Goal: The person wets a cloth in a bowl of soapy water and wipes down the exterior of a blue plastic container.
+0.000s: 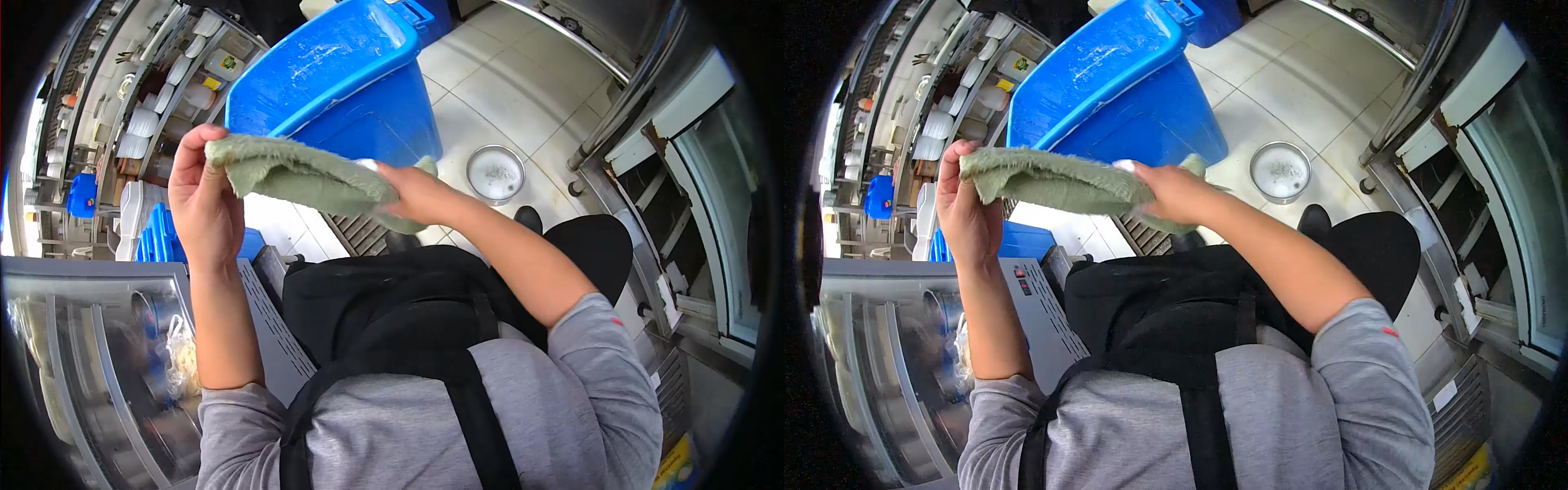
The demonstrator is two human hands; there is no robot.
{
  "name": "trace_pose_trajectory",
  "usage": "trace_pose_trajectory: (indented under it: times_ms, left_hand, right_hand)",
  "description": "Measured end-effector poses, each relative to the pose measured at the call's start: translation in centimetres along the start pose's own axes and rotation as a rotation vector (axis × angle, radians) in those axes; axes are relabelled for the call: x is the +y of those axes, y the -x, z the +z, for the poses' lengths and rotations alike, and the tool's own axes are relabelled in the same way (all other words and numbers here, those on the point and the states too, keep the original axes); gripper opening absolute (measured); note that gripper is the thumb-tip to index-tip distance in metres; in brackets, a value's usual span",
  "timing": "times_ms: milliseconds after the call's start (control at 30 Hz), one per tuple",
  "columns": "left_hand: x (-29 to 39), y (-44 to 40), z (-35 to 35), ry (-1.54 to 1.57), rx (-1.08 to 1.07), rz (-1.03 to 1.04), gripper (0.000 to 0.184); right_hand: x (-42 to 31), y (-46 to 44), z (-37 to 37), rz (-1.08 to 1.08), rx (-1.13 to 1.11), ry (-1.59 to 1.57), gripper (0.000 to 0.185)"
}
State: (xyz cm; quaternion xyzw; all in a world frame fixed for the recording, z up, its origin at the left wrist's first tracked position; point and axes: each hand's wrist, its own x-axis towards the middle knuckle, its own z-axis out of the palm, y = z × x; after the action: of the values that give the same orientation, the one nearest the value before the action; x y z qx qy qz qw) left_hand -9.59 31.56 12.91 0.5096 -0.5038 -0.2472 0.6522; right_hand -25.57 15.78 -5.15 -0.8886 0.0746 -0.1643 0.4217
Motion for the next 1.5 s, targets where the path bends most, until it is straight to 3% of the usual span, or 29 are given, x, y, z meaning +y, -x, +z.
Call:
trace_pose_trajectory:
  times_ms: [67,100,167,233,300,367,433,500,633,667,733,767,867,933,967,1033,1067,1233,1300,1333,1367,1467,1500]
  left_hand:
    - [-0.8,0.8,-3.2,0.019,0.124,0.007,0.020]
    - [-1.6,1.6,-4.4,0.034,0.193,-0.023,0.021]
    - [-4.5,3.6,-5.9,0.050,0.453,-0.187,0.024]
    - [-9.4,6.3,-7.4,0.039,0.599,-0.504,0.033]
    - [-10.7,7.7,-2.7,-0.320,0.433,-0.514,0.042]
    - [-10.2,7.8,1.9,0.262,0.356,-0.722,0.054]
    - [-11.0,7.5,4.2,0.915,-0.042,-0.965,0.062]
    - [-13.6,8.0,4.3,1.269,0.061,-0.876,0.064]
    - [-13.9,5.7,3.8,0.942,0.267,-0.964,0.061]
    - [-14.2,6.3,4.6,0.760,0.339,-0.925,0.060]
    - [-12.0,5.8,6.8,0.763,0.333,-0.891,0.064]
    - [-11.5,5.8,7.4,0.764,0.327,-0.847,0.068]
    - [-11.2,6.1,7.2,0.668,0.239,-0.804,0.080]
    - [-10.7,6.4,7.1,0.536,0.214,-0.729,0.085]
    - [-10.8,6.4,6.6,0.497,0.185,-0.745,0.086]
    - [-10.5,6.1,5.6,0.337,0.142,-0.717,0.087]
    - [-9.8,6.1,5.1,0.296,0.093,-0.772,0.086]
    - [-11.4,5.8,4.4,0.521,0.278,-0.633,0.082]
    - [-11.3,6.9,4.3,0.733,0.419,-0.770,0.082]
    - [-10.9,7.2,3.5,0.995,0.289,-0.795,0.078]
    - [-11.2,7.3,2.6,0.993,0.305,-0.808,0.078]
    - [-13.8,6.5,-0.7,0.574,0.642,-0.731,0.069]
    - [-15.3,6.9,-2.5,0.581,0.661,-0.742,0.069]
  right_hand:
    - [1.3,-1.4,0.8,0.083,-0.020,-0.320,0.056]
    - [1.4,-1.4,0.3,0.078,-0.022,-0.314,0.056]
    - [1.6,-0.6,-1.3,0.078,0.019,-0.706,0.041]
    - [-0.9,-0.1,-3.1,0.157,0.061,-0.751,0.041]
    - [-1.9,0.0,-3.1,0.235,0.108,-0.788,0.041]
    - [-2.3,-0.8,-1.7,-0.161,0.422,-0.080,0.046]
    - [-4.1,-1.4,0.7,-0.206,0.338,-0.350,0.046]
    - [-5.9,-0.4,3.8,-0.208,0.336,-0.264,0.048]
    - [-7.2,1.1,5.2,-0.091,0.450,-0.486,0.059]
    - [-6.3,1.0,5.3,-0.117,0.566,-0.526,0.060]
    - [-5.9,1.0,3.5,-0.078,0.753,-0.427,0.061]
    - [-5.2,0.7,3.2,0.025,0.711,-0.647,0.058]
    - [-6.8,0.7,2.7,0.021,0.612,-0.745,0.063]
    - [-7.9,0.7,2.5,0.138,0.442,-1.082,0.057]
    - [-7.7,0.5,1.9,0.150,0.422,-1.083,0.057]
    - [-6.7,-0.4,0.9,0.204,-0.021,-1.244,0.042]
    - [-6.6,-0.8,1.1,0.218,0.048,-1.291,0.025]
    - [-6.9,-3.2,2.0,0.064,0.303,-1.044,0.026]
    - [-5.9,-4.4,3.6,-0.341,0.529,-0.344,0.036]
    - [-5.2,-5.0,4.8,-0.540,0.524,-0.188,0.040]
    - [-4.9,-5.4,6.8,-0.608,0.543,-0.138,0.041]
    - [-6.3,-6.7,9.0,-0.527,0.454,-0.154,0.036]
    - [-6.0,-7.7,9.6,-0.433,0.380,-0.202,0.030]
